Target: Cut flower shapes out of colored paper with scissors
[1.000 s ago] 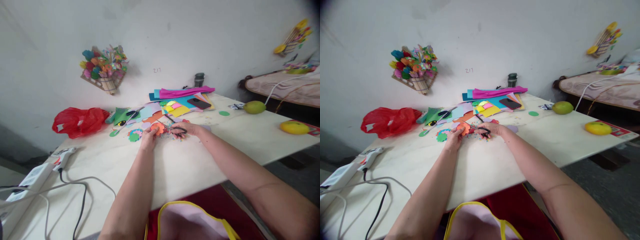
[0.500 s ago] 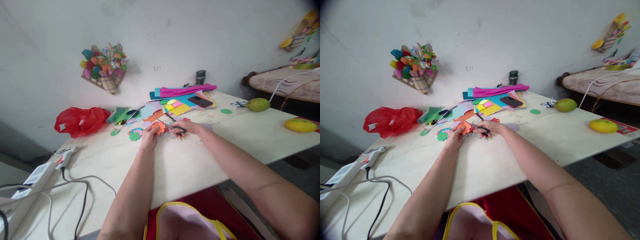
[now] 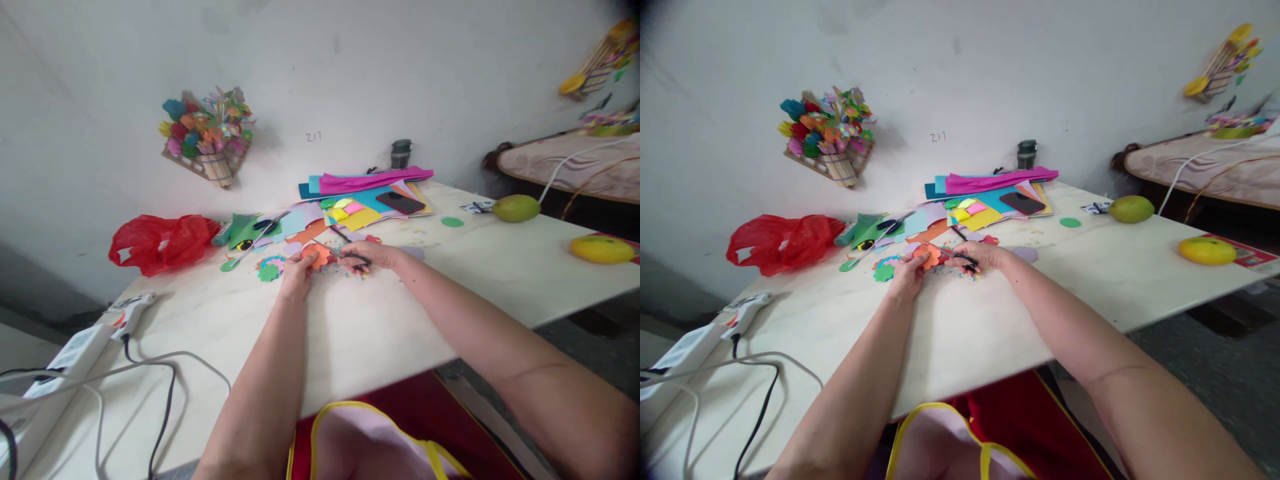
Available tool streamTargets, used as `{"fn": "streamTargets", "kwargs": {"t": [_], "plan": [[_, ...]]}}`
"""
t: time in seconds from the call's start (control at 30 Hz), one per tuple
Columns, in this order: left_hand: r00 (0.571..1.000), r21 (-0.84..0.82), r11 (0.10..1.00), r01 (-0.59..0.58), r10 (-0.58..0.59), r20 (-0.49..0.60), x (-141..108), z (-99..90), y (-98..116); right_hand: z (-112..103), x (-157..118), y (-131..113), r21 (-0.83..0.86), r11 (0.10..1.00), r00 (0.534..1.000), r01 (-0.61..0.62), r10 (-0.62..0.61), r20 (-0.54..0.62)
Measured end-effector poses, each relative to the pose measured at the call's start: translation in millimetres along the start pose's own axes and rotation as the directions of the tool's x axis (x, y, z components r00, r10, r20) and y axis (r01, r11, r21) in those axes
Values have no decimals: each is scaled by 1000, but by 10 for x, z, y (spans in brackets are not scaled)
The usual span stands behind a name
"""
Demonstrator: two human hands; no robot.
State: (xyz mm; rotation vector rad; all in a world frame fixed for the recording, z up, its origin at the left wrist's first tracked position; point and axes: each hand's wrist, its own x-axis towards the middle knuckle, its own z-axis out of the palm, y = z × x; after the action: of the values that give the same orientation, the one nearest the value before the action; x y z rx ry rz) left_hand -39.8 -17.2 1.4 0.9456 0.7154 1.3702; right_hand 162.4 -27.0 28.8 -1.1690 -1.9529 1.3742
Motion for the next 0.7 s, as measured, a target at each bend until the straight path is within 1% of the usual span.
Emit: {"fn": "streamTargets", "kwargs": {"t": [0.2,0.33,0.57,0.7], "plan": [[1000,-10,1000,3,-3,5,16,-28,-21,-18,22,47,10,1000,1000,7,-7,15],[1000,-9,1000,16,-16,7,9,-27,0,-19,32,68,13,1000,1000,0,0,12],[999,-3,999,36,-36,25,3,-25,41,-12,11,38,26,999,999,-42,42,1],[998,23,998,50,-51,46,12,-47,40,-24,0,39,9,1000,1000,-27,27,4]]}}
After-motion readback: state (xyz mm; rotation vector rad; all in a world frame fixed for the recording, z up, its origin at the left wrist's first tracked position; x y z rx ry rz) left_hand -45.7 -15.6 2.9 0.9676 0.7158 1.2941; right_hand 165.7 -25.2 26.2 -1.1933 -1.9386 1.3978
